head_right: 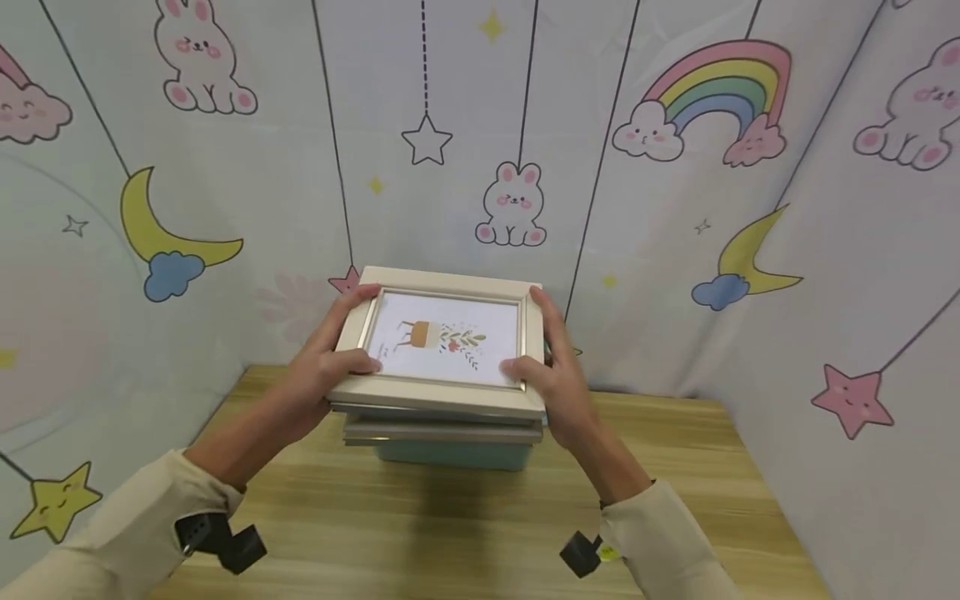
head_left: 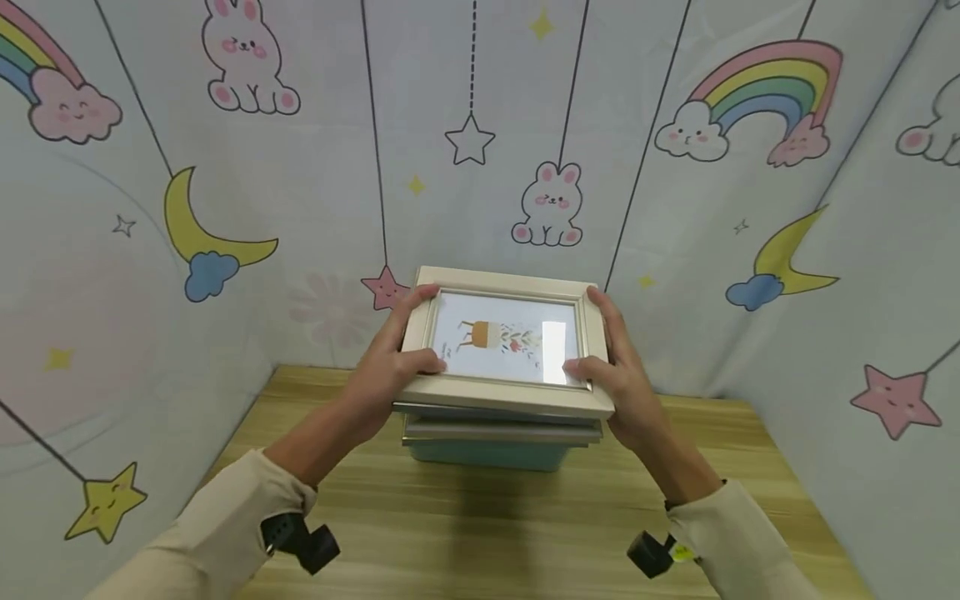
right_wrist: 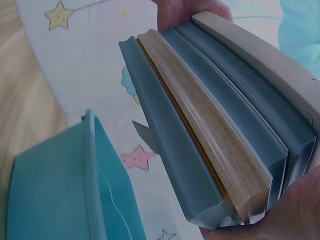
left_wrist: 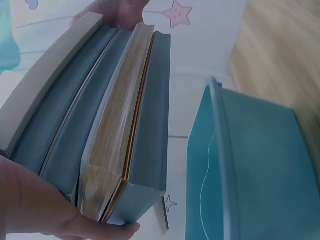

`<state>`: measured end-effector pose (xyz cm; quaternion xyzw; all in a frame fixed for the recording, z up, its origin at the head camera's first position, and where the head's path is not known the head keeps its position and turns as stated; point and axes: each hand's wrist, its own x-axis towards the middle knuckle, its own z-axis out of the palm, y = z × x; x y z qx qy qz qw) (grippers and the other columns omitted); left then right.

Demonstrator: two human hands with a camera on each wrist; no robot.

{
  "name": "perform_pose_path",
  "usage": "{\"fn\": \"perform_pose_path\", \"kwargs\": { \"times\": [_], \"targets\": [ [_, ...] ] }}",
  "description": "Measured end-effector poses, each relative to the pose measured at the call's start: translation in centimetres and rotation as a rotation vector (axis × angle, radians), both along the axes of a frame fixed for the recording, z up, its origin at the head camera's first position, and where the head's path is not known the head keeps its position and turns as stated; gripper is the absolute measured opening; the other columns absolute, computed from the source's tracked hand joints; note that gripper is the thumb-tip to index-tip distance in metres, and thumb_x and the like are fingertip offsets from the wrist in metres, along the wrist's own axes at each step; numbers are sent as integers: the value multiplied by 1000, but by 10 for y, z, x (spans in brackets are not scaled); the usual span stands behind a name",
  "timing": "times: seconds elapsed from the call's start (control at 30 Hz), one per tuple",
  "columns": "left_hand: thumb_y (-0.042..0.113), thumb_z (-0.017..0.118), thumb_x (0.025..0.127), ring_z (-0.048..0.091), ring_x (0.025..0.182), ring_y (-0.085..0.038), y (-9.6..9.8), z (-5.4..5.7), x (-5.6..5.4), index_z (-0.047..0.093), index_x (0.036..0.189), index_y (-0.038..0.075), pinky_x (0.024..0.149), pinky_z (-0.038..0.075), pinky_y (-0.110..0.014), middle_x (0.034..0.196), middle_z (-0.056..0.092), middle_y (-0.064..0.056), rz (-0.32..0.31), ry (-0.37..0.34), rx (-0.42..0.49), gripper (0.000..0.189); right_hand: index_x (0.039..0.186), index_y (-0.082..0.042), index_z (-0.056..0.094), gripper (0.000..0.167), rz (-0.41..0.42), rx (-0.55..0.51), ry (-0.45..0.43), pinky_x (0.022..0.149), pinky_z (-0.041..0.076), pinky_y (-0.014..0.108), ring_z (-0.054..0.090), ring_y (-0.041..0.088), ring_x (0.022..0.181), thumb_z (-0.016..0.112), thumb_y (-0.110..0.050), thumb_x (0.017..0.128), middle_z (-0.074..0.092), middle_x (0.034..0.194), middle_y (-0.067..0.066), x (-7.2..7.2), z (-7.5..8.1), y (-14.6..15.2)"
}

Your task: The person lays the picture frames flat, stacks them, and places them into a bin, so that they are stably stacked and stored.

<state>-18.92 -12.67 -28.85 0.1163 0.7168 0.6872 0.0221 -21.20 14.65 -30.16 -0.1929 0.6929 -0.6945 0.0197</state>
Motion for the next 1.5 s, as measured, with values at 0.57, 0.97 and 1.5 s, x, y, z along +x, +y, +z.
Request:
{"fn": "perform_pose_path", "kwargs": {
  "times": [0.57,0.97,1.5],
  "targets": [
    [0,53,83,25,139,-35,-5,-54,-101,27,156,26,108,30,-47,164,9,-10,27,-59,44,82,161,-30,4,91,55,9,-69,95,44,28,37,31,130,52,-3,90,15,165,8,-100,-46,-4],
    [1,55,83,13,149,-31,-1,-68,-135,29,156,29,122,10,-52,168,4,-6,54,-124,23,83,161,-30,5,89,39,-75,-143,120,20,49,18,33,147,52,-3,91,1,169,3,-130,-71,-6],
    [4,54,82,11,146,-38,-8,-113,-157,26,157,29,121,8,-57,167,1,-9,50,-263,89,85,162,-23,1,89,2,-56,-226,121,20,52,14,35,151,51,-2,91,0,169,9,-148,-108,-16]
  ]
}}
